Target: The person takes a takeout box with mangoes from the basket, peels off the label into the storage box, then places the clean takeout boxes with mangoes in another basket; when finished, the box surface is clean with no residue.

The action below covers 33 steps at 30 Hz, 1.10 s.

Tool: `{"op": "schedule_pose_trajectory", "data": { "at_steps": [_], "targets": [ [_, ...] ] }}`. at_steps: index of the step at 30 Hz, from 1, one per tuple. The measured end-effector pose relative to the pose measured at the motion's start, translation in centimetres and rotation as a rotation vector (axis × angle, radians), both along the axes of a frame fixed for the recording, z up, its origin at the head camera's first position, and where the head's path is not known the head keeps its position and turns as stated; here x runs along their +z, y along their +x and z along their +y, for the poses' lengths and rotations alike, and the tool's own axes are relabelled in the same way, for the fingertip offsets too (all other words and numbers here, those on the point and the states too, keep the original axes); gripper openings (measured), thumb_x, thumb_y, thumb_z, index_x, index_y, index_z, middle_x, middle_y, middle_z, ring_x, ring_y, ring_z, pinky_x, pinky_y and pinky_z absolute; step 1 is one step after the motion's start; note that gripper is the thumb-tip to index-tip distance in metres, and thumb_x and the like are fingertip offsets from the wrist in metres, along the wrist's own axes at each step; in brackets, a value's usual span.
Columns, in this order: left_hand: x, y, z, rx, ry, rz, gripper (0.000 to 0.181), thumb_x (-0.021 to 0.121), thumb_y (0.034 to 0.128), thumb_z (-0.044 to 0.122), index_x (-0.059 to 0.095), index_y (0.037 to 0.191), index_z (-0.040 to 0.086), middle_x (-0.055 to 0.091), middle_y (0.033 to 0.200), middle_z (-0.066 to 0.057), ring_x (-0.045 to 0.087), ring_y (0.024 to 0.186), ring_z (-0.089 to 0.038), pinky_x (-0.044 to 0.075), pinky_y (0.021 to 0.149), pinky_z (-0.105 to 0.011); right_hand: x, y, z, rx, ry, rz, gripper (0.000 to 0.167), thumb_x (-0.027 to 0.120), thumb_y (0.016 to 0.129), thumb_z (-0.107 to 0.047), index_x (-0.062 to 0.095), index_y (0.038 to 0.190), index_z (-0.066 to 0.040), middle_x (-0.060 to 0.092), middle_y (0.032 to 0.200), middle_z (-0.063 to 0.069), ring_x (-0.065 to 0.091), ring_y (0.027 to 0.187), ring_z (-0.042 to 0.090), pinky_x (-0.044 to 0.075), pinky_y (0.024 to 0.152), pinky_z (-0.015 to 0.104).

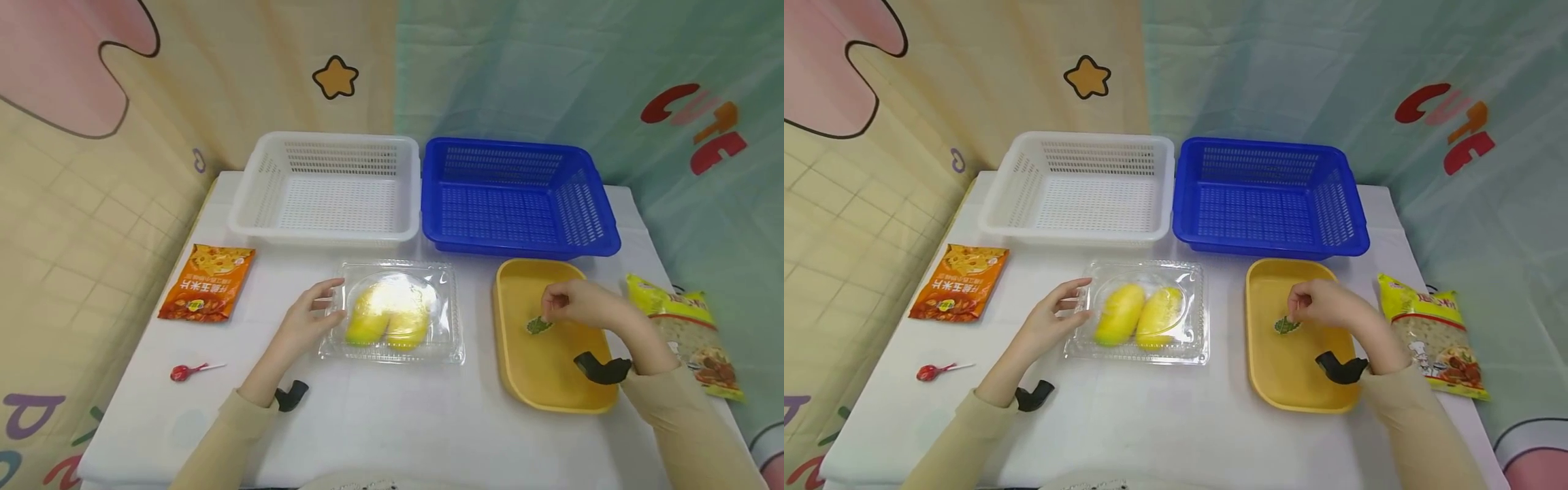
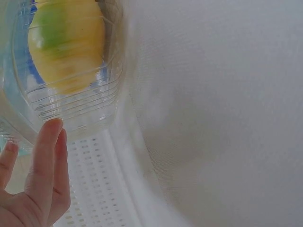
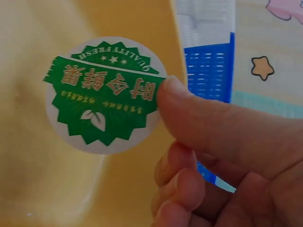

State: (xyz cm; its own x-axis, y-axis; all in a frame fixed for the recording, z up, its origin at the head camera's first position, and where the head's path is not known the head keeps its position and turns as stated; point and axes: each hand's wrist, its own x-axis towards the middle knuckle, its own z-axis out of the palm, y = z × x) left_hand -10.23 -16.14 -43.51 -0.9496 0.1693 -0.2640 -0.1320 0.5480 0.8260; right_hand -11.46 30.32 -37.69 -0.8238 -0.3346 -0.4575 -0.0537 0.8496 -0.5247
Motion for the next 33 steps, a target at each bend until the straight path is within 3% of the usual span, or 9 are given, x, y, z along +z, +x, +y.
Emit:
{"op": "schedule_pose_trajectory", "data": {
  "at_steps": [4,9,16,27,31,33],
  "targets": [
    [0.0,0.1,0.0,0.007,0.014,-0.001,0.059,0.069,0.0906,0.015,0.047,0.144,0.025,0.048,0.143,-0.019,0.050,0.128,-0.043,0.052,0.097,-0.054,-1.6,-0.8,0.4,0.010,0.013,-0.033,0.007,0.067,0.089,-0.012,0.063,0.084,-0.009,0.056,0.076,-0.002,0.048,0.071,0.015,0.037,0.062,0.025],
    [-0.1,0.0,0.1,0.008,0.016,0.000,0.059,0.069,0.0905,0.014,0.047,0.145,0.024,0.048,0.142,-0.020,0.051,0.127,-0.043,0.053,0.096,-0.053,-2.6,-1.4,0.8,-0.013,0.040,-0.017,0.011,0.069,0.088,-0.013,0.064,0.091,-0.003,0.058,0.077,0.002,0.050,0.073,0.016,0.040,0.065,0.027],
    [0.1,0.0,0.1,0.013,-0.003,-0.014,0.059,0.068,0.0915,0.017,0.046,0.145,0.026,0.047,0.144,-0.019,0.049,0.129,-0.043,0.052,0.096,-0.054,-2.3,-1.7,1.1,-0.028,0.073,0.064,0.021,0.068,0.089,-0.013,0.068,0.104,0.002,0.060,0.080,0.006,0.051,0.072,0.019,0.042,0.064,0.028],
    [0.0,0.1,-0.1,0.011,0.008,-0.010,0.059,0.068,0.0909,0.015,0.047,0.145,0.024,0.048,0.142,-0.020,0.050,0.127,-0.044,0.053,0.095,-0.053,-1.9,-1.7,0.9,-0.056,0.085,0.123,0.018,0.059,0.091,-0.005,0.071,0.102,0.002,0.070,0.095,0.014,0.055,0.078,0.022,0.050,0.073,0.033],
    [0.0,0.0,-0.1,0.007,0.013,-0.004,0.059,0.068,0.0907,0.015,0.047,0.145,0.024,0.048,0.143,-0.020,0.050,0.127,-0.044,0.053,0.095,-0.053,-1.5,-1.6,1.4,-0.110,0.069,0.230,0.020,0.061,0.094,-0.013,0.069,0.103,0.003,0.069,0.091,0.013,0.058,0.078,0.022,0.051,0.069,0.031],
    [0.0,0.0,0.0,0.005,0.015,-0.001,0.059,0.068,0.0907,0.015,0.047,0.145,0.024,0.048,0.143,-0.020,0.050,0.127,-0.044,0.053,0.095,-0.053,-1.1,-1.6,1.7,-0.164,0.052,0.289,0.025,0.061,0.097,-0.019,0.068,0.105,0.003,0.069,0.093,0.016,0.061,0.082,0.027,0.054,0.072,0.038]
  ]
}}
